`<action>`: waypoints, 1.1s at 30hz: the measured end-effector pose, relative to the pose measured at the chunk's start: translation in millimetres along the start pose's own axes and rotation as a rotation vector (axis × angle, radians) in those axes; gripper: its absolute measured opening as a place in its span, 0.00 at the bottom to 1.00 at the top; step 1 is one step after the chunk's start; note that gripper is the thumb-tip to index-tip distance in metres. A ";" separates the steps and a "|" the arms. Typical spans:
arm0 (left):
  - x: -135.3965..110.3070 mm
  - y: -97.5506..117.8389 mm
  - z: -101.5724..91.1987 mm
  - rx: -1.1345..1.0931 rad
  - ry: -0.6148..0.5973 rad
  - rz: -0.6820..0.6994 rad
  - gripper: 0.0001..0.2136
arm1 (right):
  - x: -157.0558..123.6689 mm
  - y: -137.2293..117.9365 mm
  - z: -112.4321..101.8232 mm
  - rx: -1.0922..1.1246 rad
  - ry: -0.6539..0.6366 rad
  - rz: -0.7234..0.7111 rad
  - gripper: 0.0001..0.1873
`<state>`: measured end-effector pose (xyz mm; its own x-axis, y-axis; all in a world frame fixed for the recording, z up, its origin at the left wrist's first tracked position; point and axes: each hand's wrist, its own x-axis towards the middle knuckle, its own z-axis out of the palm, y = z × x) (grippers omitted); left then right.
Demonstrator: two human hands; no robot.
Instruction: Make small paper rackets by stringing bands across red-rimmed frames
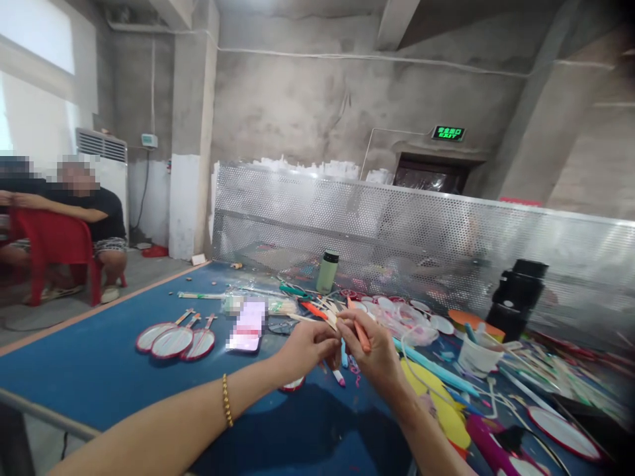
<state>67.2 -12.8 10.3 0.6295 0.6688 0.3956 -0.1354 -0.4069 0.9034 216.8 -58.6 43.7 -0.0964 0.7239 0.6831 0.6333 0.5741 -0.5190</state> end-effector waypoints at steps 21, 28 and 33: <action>-11.4 2.0 5.6 0.065 0.278 0.019 0.11 | -18.4 21.3 13.9 -0.207 0.298 0.021 0.12; -7.7 26.8 -14.4 0.424 0.290 0.291 0.10 | -6.9 -5.0 15.5 -0.208 0.328 -0.064 0.13; -56.2 80.0 -44.5 0.348 0.344 0.349 0.07 | -16.8 -54.1 -15.0 -0.028 0.339 -0.074 0.11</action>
<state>-13.1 -55.3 67.7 0.3015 0.5980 0.7427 0.0052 -0.7799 0.6258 195.6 -107.5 68.0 0.1151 0.5098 0.8526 0.6554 0.6060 -0.4508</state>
